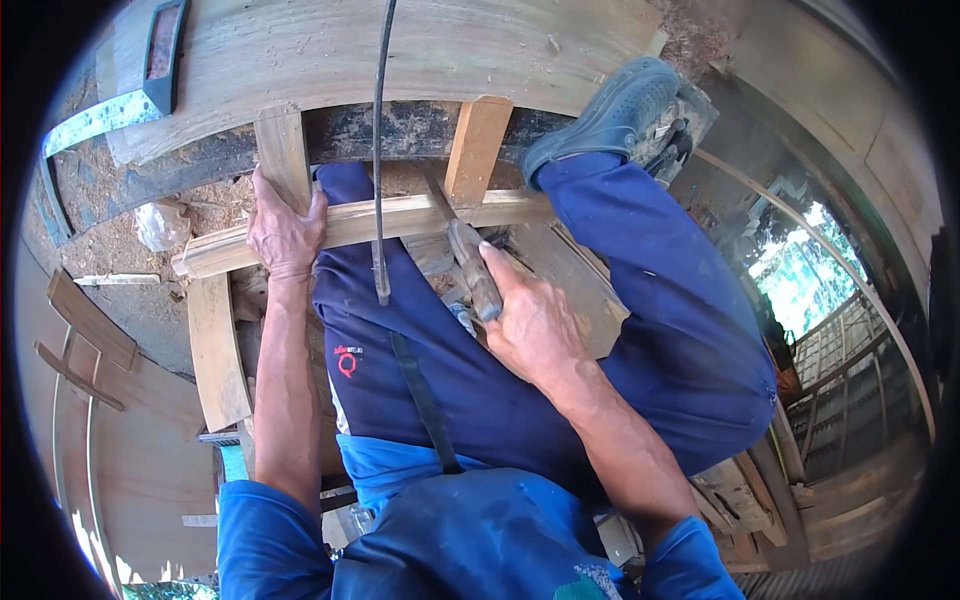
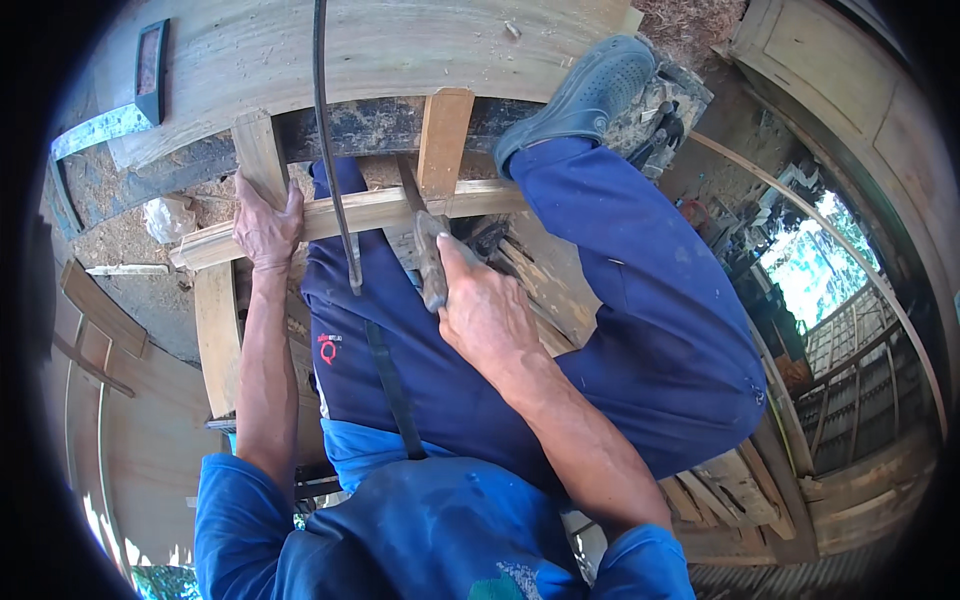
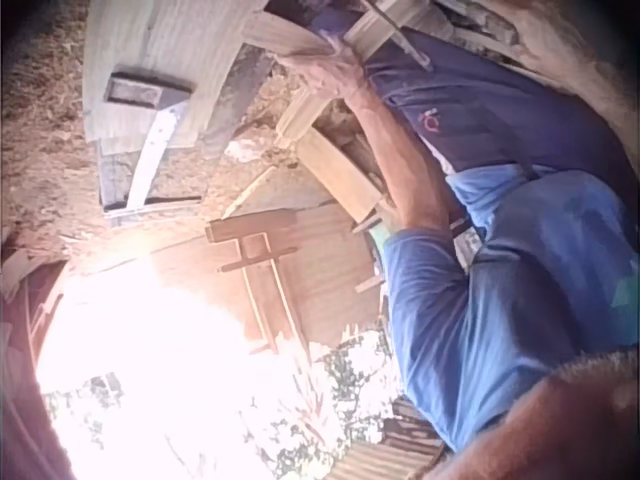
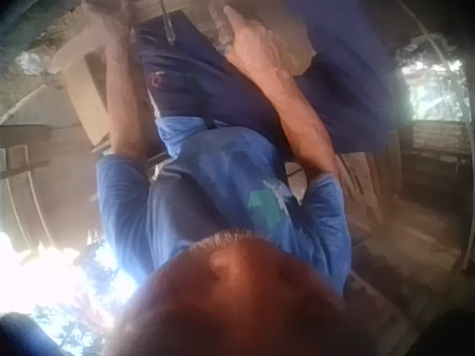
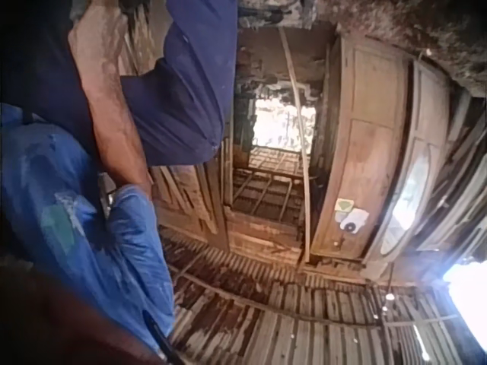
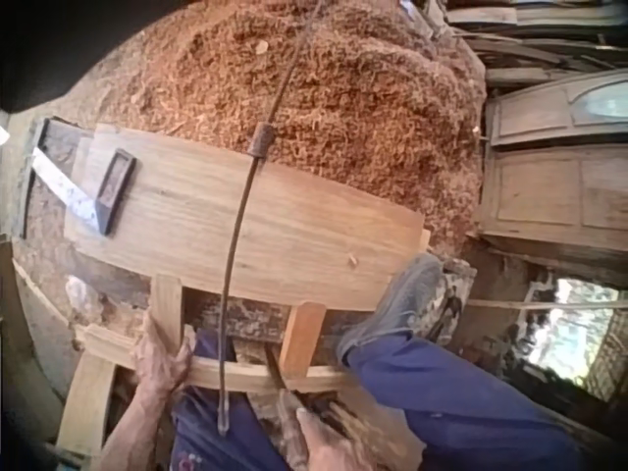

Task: The person uses a handsaw to cut wooden pieces and then uses a hammer to drive a nail into a joint to assemble a wooden frame.

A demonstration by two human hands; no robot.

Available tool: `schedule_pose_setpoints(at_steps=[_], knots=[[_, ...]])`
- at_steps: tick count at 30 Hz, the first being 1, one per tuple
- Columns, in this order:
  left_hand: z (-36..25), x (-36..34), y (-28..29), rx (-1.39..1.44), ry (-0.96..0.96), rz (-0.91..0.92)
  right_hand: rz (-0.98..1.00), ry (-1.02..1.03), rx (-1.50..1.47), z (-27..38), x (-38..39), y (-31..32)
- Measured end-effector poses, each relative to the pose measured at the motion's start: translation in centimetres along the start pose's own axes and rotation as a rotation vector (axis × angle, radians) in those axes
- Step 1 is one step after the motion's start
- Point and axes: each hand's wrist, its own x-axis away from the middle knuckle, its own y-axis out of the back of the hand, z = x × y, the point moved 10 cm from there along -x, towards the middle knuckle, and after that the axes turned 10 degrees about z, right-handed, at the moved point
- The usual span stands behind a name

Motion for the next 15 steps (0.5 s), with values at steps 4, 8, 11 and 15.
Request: schedule_pose_setpoints(at_steps=[4,8,11,15], knots=[[0.4,-0.3,0.0,0.002,-0.008,-0.003,-0.126,0.133,0.039,1.1,4.8,1.8],[0.2,-0.4,0.0,0.012,-0.023,-0.041,-0.011,-0.011,0.017,-0.1,-0.4,0.0],[0.5,0.1,-0.2,0.000,-0.015,0.007,-0.012,0.004,-0.004,0.8,1.4,1.0],[0.0,-0.1,-0.5,0.008,0.002,0.023,-0.073,0.090,0.029,0.9,3.9,1.3]])
